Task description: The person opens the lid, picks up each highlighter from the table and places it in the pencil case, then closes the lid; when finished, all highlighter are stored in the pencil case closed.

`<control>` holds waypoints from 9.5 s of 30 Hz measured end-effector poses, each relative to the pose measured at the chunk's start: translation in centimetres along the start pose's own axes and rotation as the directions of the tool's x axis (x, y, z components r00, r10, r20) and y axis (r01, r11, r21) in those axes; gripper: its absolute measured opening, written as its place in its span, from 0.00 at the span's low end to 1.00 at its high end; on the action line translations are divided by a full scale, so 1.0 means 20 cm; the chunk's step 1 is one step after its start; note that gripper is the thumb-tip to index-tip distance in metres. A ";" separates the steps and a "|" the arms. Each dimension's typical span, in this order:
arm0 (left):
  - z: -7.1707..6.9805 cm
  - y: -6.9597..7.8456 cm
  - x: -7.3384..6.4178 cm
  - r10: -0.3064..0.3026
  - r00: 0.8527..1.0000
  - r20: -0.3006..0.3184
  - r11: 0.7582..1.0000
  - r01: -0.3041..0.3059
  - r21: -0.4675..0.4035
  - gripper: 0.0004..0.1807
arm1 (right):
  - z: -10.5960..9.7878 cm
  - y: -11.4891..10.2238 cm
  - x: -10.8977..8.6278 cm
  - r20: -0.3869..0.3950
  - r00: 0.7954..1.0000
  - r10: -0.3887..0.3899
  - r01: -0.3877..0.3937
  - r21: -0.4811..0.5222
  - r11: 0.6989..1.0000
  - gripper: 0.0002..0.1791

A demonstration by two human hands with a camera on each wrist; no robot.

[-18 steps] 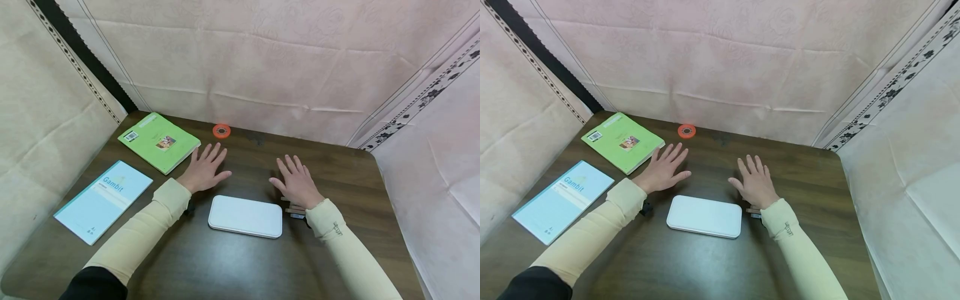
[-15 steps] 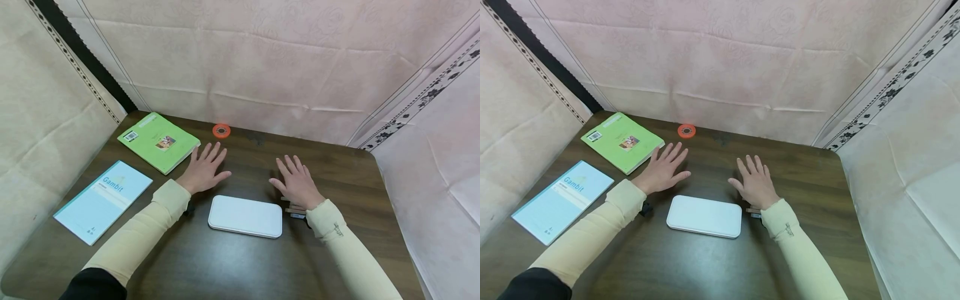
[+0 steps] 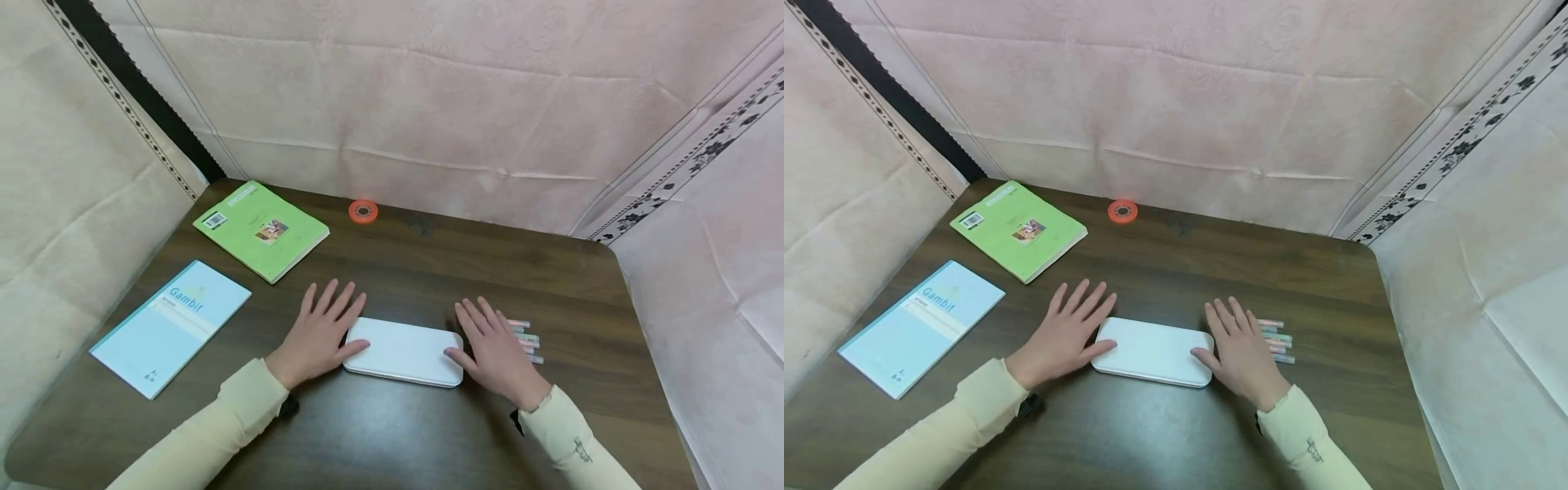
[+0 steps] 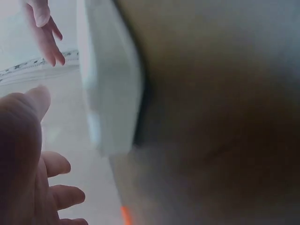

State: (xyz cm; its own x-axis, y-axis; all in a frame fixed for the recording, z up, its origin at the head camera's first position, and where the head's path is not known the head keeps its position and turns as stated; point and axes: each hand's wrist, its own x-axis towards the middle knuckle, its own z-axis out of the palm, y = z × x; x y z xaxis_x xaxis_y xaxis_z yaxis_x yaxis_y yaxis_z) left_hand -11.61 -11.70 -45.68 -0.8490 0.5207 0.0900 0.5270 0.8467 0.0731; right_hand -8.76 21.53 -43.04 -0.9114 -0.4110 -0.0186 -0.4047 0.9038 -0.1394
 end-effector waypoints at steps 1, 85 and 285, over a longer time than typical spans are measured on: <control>0.02 0.01 -0.02 0.007 1.000 -0.010 1.000 -0.007 -0.013 0.43 | 0.02 -0.01 -0.02 -0.001 1.000 -0.003 0.003 -0.001 1.000 0.45; 0.15 -0.04 0.00 0.010 0.983 0.183 0.896 0.072 -0.437 0.71 | 0.00 0.31 0.32 -0.120 0.982 0.148 -0.017 0.717 0.696 0.09; 0.23 -0.08 -0.06 -0.129 0.988 0.085 0.742 0.153 -0.653 0.50 | 0.13 0.02 0.08 -0.140 0.981 0.131 -0.064 0.404 0.913 0.06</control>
State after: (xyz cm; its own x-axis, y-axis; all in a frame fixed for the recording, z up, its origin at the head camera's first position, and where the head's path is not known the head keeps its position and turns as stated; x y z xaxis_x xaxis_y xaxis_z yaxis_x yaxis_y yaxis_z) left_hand -11.56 -13.15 -50.57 -0.9101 0.4145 -0.0051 0.2857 0.6361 0.7168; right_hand -10.12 20.96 -45.68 -0.9579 -0.2684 0.1022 -0.2810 0.8027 -0.5260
